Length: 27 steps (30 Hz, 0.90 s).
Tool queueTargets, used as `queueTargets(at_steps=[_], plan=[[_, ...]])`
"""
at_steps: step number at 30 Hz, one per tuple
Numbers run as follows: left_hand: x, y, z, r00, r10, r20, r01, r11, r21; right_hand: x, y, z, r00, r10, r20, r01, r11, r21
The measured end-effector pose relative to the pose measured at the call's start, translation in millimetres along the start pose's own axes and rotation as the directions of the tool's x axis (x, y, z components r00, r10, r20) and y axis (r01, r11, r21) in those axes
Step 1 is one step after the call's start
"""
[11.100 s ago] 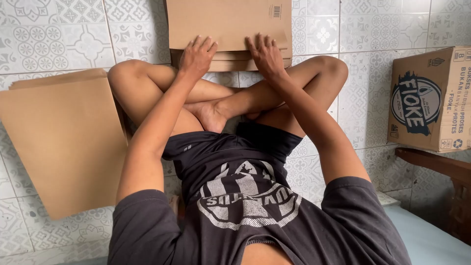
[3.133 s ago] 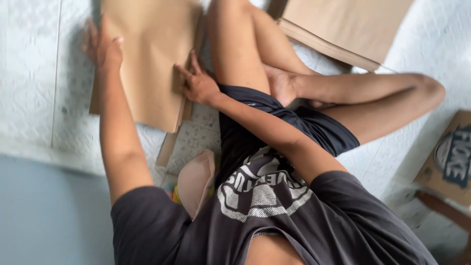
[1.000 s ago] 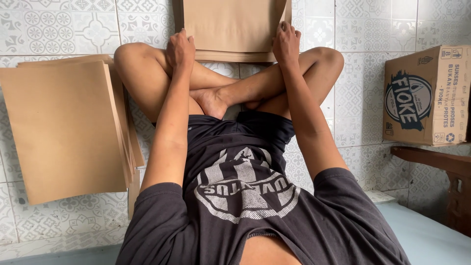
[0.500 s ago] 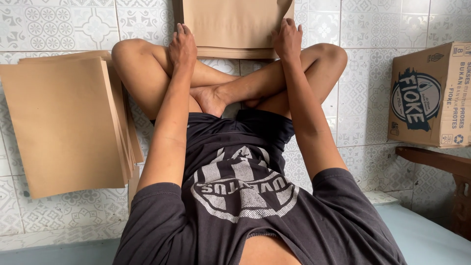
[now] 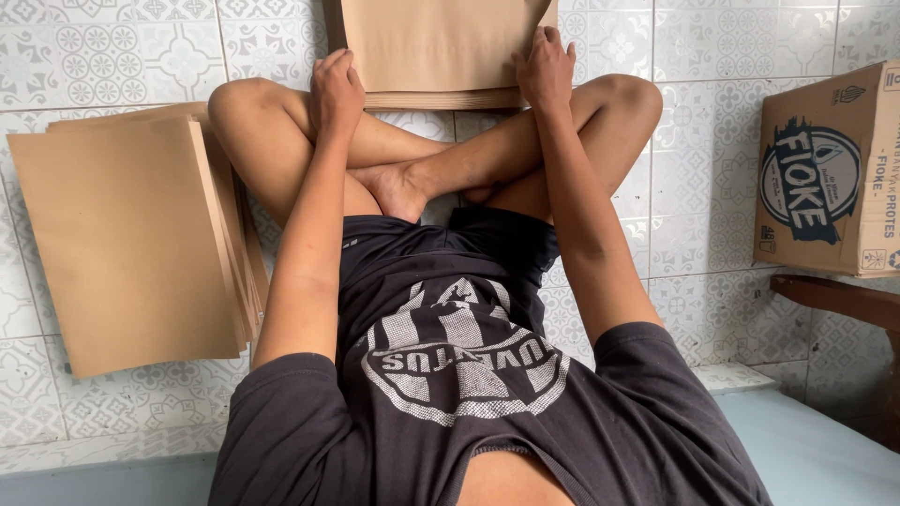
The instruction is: Folding brown paper sheets into bags or envelopes and stacking them while sitting on the floor.
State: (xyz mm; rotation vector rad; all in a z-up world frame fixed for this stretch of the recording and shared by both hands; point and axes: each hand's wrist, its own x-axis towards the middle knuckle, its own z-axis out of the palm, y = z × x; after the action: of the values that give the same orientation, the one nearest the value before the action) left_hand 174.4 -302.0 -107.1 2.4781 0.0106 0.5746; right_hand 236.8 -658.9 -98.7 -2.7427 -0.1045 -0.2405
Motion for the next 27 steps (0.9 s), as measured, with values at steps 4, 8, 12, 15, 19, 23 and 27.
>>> queueTargets(at_steps=[4, 8, 12, 15, 19, 23, 27], plan=[[6, -1, -6, 0.999, -0.051, -0.008, 0.049, 0.989, -0.141, 4, 1, -5, 0.997, -0.063, -0.037, 0.066, 0.995, 0.073], [12, -4, -18, 0.939, -0.281, 0.198, 0.343, 0.708, -0.617, 14, 5, -4, 0.999, -0.033, 0.009, 0.027, 0.927, 0.373], [15, -4, -27, 0.861, -0.297, 0.413, 0.504, 0.604, -0.618, 20, -5, 6, 0.981, -0.031, 0.194, 0.031, 1.000, 0.004], [12, -18, -12, 0.883, -0.227, 0.412, 0.467, 0.519, -0.716, 14, -6, 32, 0.912, -0.395, 0.113, 0.410, 0.853, -0.325], [10, -20, -14, 0.877, -0.211, 0.431, 0.478, 0.458, -0.749, 14, -76, 47, 0.816, -0.382, 0.434, 0.467, 0.878, -0.106], [7, -26, -13, 0.896, -0.139, 0.422, 0.434, 0.482, -0.761, 1, -165, 34, 0.888, -0.235, 0.395, 0.024, 0.882, 0.471], [6, -24, -17, 0.902, -0.079, 0.423, 0.385, 0.589, -0.711, 2, -196, 36, 0.844, -0.166, 0.510, -0.188, 0.799, 0.571]])
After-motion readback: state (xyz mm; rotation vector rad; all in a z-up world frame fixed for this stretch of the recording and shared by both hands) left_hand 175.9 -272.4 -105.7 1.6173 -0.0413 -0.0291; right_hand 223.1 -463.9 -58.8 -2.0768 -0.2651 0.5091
